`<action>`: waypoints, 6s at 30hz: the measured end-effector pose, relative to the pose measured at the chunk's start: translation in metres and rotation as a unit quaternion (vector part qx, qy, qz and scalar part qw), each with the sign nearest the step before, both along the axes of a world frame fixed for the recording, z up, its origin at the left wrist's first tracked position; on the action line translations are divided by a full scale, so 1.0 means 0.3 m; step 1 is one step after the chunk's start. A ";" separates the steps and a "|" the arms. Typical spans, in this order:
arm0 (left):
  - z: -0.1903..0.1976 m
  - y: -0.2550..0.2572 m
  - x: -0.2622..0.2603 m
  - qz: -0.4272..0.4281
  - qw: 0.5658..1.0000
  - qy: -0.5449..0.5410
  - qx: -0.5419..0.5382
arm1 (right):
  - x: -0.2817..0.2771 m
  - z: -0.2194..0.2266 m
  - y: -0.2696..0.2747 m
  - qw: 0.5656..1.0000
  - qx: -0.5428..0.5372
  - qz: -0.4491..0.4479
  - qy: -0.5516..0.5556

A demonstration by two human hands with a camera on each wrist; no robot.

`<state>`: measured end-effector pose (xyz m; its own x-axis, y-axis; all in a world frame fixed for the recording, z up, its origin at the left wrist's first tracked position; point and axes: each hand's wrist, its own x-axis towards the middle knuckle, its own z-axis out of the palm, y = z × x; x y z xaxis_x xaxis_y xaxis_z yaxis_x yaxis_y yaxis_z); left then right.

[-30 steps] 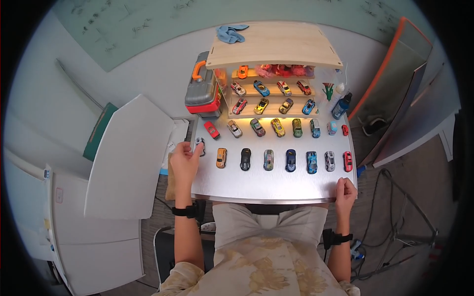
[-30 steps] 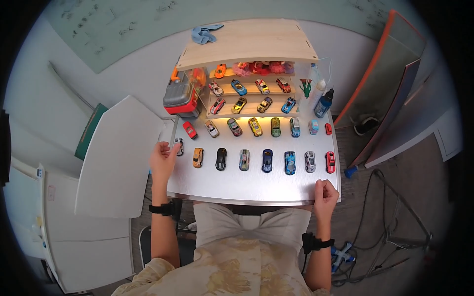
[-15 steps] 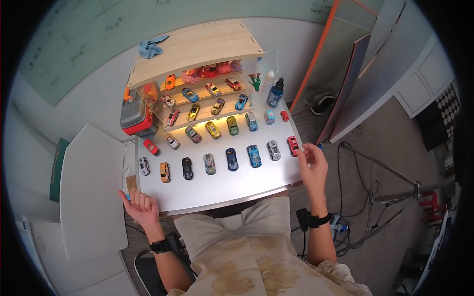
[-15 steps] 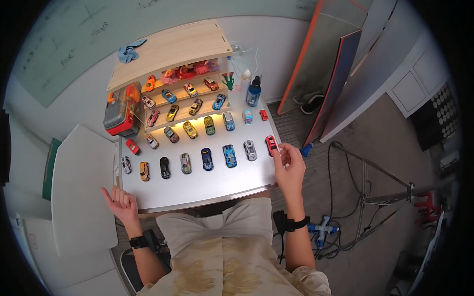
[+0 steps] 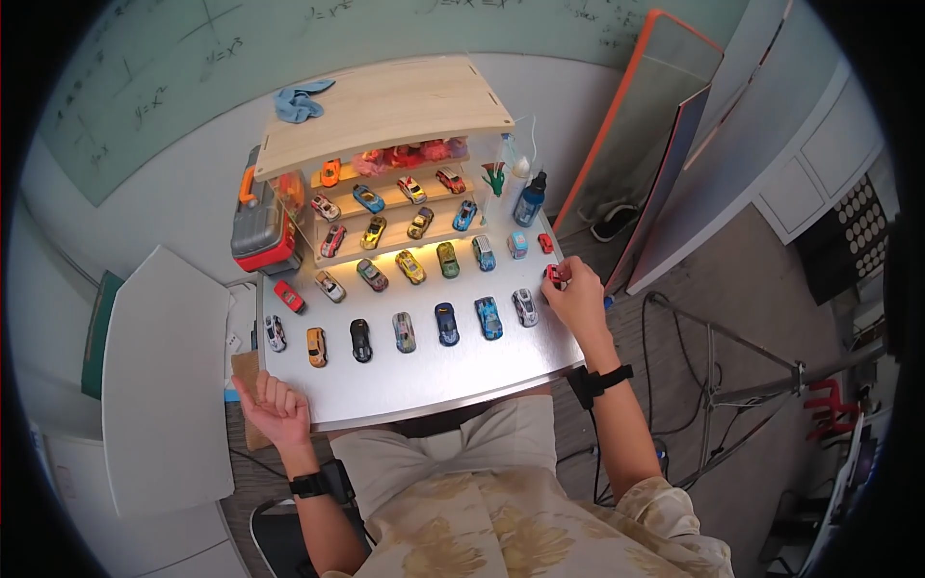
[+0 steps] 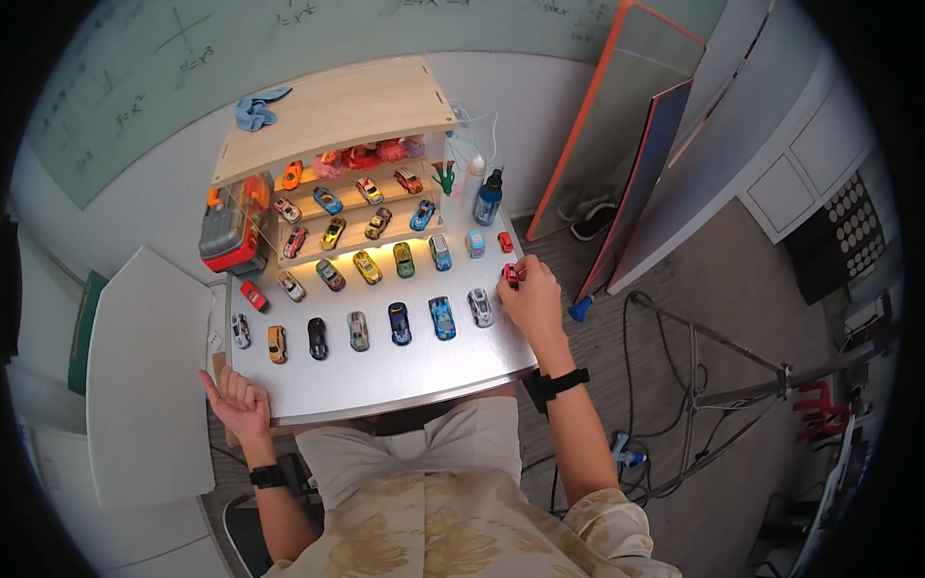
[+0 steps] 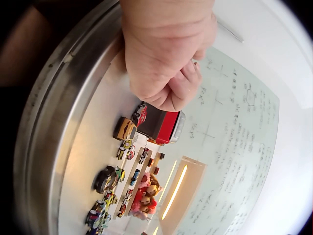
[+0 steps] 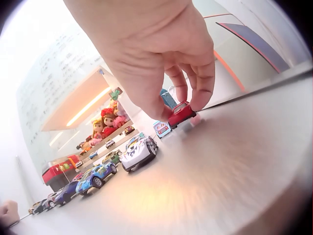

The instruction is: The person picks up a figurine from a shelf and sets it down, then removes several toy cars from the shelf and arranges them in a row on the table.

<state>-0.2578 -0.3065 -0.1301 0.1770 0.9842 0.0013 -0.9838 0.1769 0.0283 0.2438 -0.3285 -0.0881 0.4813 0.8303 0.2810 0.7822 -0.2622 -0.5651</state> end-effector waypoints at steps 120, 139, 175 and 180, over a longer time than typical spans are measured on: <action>0.289 0.129 0.364 -0.062 0.146 0.937 0.311 | -0.374 0.103 -0.052 0.955 -0.120 0.266 -0.049; 0.095 0.493 0.088 0.069 0.366 0.921 0.113 | -0.001 0.026 0.226 0.989 -0.053 0.138 0.020; 0.202 0.462 0.449 -0.044 0.306 0.884 0.351 | -0.358 0.079 0.362 0.914 -0.186 0.347 -0.095; 0.205 0.478 0.438 -0.068 0.292 0.885 0.357 | -0.412 0.091 0.386 0.905 -0.254 0.324 -0.108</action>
